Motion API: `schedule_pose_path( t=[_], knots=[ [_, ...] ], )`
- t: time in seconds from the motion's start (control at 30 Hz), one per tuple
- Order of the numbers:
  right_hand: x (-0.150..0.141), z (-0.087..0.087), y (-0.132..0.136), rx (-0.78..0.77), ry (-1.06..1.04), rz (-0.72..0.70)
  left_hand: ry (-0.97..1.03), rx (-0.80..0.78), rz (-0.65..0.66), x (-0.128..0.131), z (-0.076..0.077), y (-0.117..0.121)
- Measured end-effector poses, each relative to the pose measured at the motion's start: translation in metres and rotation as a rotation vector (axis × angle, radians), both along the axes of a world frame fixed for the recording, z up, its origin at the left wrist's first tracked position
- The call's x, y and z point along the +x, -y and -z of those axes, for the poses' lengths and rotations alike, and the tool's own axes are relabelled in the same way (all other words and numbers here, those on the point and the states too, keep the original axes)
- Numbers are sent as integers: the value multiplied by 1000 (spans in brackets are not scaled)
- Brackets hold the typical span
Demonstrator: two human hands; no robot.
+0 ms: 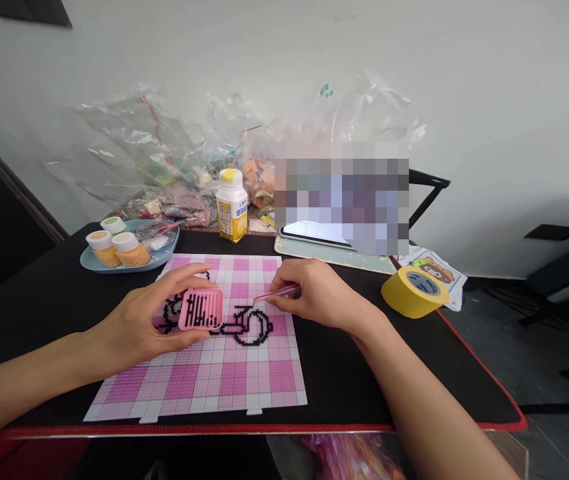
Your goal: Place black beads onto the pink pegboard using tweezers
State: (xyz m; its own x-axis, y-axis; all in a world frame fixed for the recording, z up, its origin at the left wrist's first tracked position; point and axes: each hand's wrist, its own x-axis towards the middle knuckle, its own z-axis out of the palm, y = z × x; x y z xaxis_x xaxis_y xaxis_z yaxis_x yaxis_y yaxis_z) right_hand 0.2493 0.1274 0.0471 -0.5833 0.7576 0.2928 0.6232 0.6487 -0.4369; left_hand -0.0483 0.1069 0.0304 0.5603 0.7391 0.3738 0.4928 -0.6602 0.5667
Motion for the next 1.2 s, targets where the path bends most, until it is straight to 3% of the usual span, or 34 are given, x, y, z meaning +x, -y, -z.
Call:
schedule_pose_path(
  t=[0.23, 0.7, 1.0, 1.2],
  knots=[
    [0, -1, 1, -31, -22, 14, 1, 14, 11, 0, 0, 0],
    [-2, 0, 1, -4, -116, 178, 19, -18, 79, -7, -10, 9],
    [-3, 7, -6, 257, -237, 392, -2, -41, 98, -34, -17, 16],
    [4, 9, -14, 508, -257, 468, 14, -121, 155, -49, -9, 20]
  ],
)
